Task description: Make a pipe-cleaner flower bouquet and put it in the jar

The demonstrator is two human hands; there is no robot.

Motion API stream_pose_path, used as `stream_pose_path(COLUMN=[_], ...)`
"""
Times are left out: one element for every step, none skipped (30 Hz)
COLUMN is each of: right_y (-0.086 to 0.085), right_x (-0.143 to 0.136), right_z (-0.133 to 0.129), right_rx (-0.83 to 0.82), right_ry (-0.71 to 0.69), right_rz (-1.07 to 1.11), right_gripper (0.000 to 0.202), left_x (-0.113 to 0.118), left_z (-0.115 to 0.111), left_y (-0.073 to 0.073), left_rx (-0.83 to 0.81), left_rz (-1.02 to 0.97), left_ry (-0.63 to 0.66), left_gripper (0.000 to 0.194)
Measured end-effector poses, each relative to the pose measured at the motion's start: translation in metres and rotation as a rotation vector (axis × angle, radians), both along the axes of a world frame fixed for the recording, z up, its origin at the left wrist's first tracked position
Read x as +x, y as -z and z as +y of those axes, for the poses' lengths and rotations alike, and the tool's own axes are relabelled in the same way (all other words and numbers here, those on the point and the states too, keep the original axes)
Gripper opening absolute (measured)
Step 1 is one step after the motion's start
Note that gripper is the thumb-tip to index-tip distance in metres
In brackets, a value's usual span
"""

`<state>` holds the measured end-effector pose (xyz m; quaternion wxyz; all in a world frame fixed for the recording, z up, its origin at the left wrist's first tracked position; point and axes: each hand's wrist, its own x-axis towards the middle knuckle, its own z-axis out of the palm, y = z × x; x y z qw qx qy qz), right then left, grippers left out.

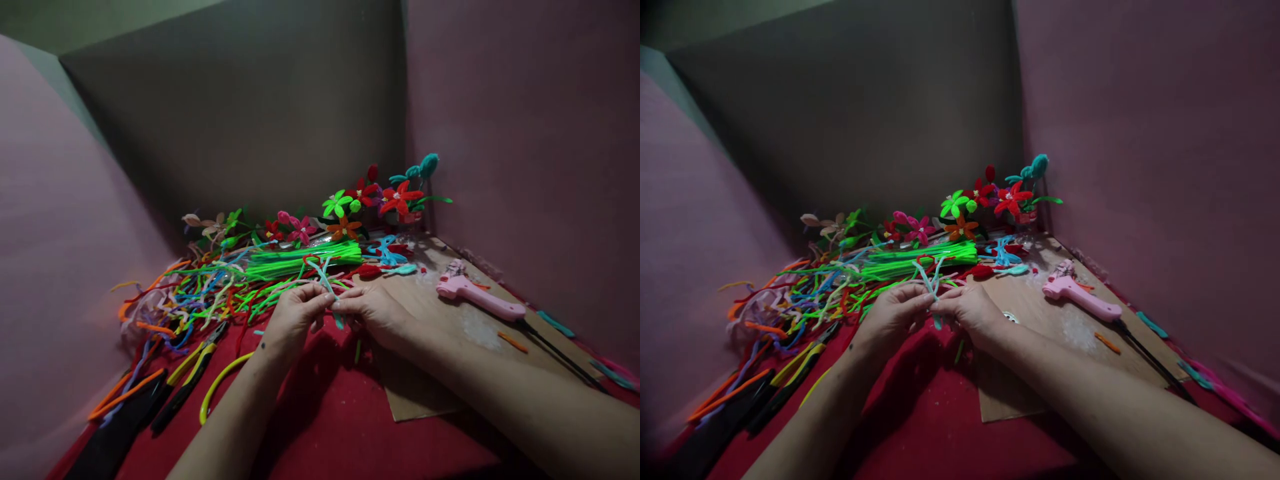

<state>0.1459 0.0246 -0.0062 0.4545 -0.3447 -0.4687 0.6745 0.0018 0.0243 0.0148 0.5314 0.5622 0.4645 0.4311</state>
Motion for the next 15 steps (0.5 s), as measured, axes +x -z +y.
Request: stream_pose_path(right_y=[-0.0003, -0.0007, -0.0011, -0.0015, -0.0020, -0.0023, -0.0024, -0.0023, -0.0020, -0.0015, -0.0009, -0.0003, 0.0003, 0.0007, 0.0010], right_x=[0.0000, 0.0001, 0.0002, 0.0003, 0.0003, 0.0002, 0.0001, -0.0001, -0.0003, -0.0004, -0.0003, 0.0000, 0.0004, 0.0010, 0.0017], right_z=[-0.0002, -0.0004, -0.0008, -0.0012, -0.0016, -0.0019, -0.0020, -0.0018, -0.0013, -0.0005, 0.0006, 0.0018, 0.0030, 0.0041, 0.0049], right_rx=[-0.007, -0.013, -0.016, -0.013, -0.010, -0.008, -0.010, -0.020, -0.027, -0.030, -0.031, -0.032, -0.034, -0.040, -0.048], right_ry=[0.002, 0.003, 0.007, 0.008, 0.011, 0.013, 0.017, 0.021, 0.029, 0.043, 0.058, 0.074, 0.092, 0.105, 0.112], right_rz=[-0.001, -0.004, -0.007, -0.006, -0.003, 0.001, 0.008, 0.017, 0.029, 0.045, 0.065, 0.092, 0.120, 0.142, 0.155], right_gripper=[0.018, 0.018, 0.018, 0.018, 0.017, 0.017, 0.016, 0.016, 0.016, 0.017, 0.018, 0.018, 0.018, 0.017, 0.017], left_x=[0.0008, 0.0016, 0.0024, 0.0031, 0.0037, 0.0040, 0.0041, 0.0041, 0.0038, 0.0035, 0.0032, 0.0030, 0.0030, 0.0032, 0.0035], left_z=[-0.0004, -0.0007, -0.0010, -0.0012, -0.0013, -0.0012, -0.0010, -0.0006, 0.0000, 0.0006, 0.0012, 0.0017, 0.0020, 0.0021, 0.0019], left_y=[-0.0003, -0.0003, 0.0001, 0.0007, 0.0014, 0.0022, 0.0029, 0.0033, 0.0034, 0.0030, 0.0022, 0.0011, -0.0001, -0.0012, -0.0020], left_rx=[-0.003, -0.005, -0.005, 0.001, 0.015, 0.034, 0.050, 0.062, 0.066, 0.061, 0.049, 0.043, 0.050, 0.068, 0.089], left_rz=[0.004, 0.008, 0.008, 0.005, 0.003, 0.003, 0.007, 0.009, -0.002, -0.028, -0.064, -0.103, -0.135, -0.152, -0.148], left_ry=[-0.006, -0.015, -0.025, -0.031, -0.032, -0.031, -0.026, -0.019, -0.024, -0.040, -0.064, -0.096, -0.138, -0.182, -0.216], left_gripper=[0.022, 0.022, 0.022, 0.023, 0.023, 0.024, 0.024, 0.024, 0.022, 0.019, 0.019, 0.025, 0.034, 0.042, 0.047])
